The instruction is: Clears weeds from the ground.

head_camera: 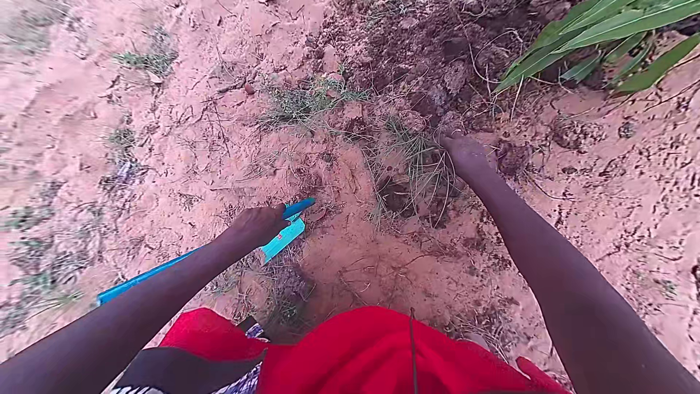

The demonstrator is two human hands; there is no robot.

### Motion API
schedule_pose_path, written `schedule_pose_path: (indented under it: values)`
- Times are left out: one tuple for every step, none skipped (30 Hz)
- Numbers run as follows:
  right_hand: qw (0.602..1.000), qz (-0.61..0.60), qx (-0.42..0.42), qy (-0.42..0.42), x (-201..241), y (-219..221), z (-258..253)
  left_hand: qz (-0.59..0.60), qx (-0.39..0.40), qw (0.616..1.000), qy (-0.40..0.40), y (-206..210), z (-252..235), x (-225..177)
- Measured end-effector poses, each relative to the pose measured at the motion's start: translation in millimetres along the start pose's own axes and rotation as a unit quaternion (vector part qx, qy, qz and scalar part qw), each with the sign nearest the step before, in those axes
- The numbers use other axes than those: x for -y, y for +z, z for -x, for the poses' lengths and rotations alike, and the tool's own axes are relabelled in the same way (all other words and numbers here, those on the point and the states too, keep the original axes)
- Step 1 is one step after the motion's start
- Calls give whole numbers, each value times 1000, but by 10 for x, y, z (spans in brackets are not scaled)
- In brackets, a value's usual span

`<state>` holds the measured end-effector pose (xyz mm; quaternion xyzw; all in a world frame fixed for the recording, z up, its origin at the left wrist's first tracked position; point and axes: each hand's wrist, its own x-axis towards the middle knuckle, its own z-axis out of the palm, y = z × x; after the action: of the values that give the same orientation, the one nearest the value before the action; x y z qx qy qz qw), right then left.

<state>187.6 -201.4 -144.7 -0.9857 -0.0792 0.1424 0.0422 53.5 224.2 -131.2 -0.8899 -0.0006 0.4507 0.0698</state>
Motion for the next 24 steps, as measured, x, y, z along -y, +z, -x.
schedule_pose_path:
  values:
    - [998, -38, -44, -8, -66, 59, -2, -2, 2, 1000, 3, -8, 1, 1]
    - [990, -91, -104, -18, -141, 133, -14, -3, 4, 1000, 6, -16, -4, 6]
    - [974, -149, -165, -39, -207, 208, -36, -3, 7, 1000, 10, -24, -8, 7]
    - [956, -206, -200, -56, -243, 250, -54, -3, 11, 1000, 13, -36, -13, 15]
    - [944, -255, -202, -62, -264, 260, -55, -5, 15, 1000, 15, -62, -16, 23]
    - [938, -288, -184, -60, -299, 265, -50, -5, 21, 1000, 17, -85, -19, 24]
    - [931, -322, -162, -58, -334, 279, -51, -3, 28, 999, 16, -99, -24, 25]
    - [921, -357, -146, -53, -360, 302, -59, -3, 31, 999, 14, -109, -32, 25]
    - [917, -379, -118, -40, -351, 289, -60, -4, 35, 999, 9, -122, -39, 19]
    - [918, -387, -86, -25, -315, 234, -47, -5, 39, 999, 5, -134, -39, 5]
    - [927, -370, -53, -8, -273, 159, -30, -6, 42, 999, 3, -138, -40, -3]
    - [942, -334, -32, 8, -231, 116, -27, -7, 43, 999, 2, -135, -45, -10]
    - [956, -290, -28, 23, -170, 101, -18, -9, 41, 999, 1, -127, -51, -10]
    - [968, -246, -38, 38, -113, 117, 9, -10, 36, 999, 0, -109, -62, -7]
    - [973, -216, -54, 54, -84, 172, 33, -12, 31, 999, -2, -85, -77, 3]
    - [973, -209, -69, 68, -70, 207, 71, -14, 25, 1000, -3, -70, -93, 17]
    - [971, -208, -85, 81, -83, 250, 118, -13, 19, 1000, -3, -55, -102, 27]
    - [969, -210, -95, 89, -100, 283, 175, -10, 14, 1000, -1, -42, -101, 30]
    - [968, -209, -106, 94, -111, 320, 230, -4, 14, 1000, 0, -40, -83, 25]
    - [965, -210, -131, 89, -113, 344, 295, 3, 13, 1000, 2, -46, -64, 21]
    - [960, -209, -169, 81, -94, 324, 390, 8, 13, 1000, 5, -49, -55, 21]
    - [952, -198, -221, 72, -70, 245, 516, 12, 10, 1000, 11, -50, -64, 41]
    - [940, -187, -278, 65, -83, 133, 643, 16, 6, 1000, 17, -33, -92, 81]
    - [928, -193, -310, 74, -148, -13, 763, 21, 4, 999, 24, 8, -122, 115]
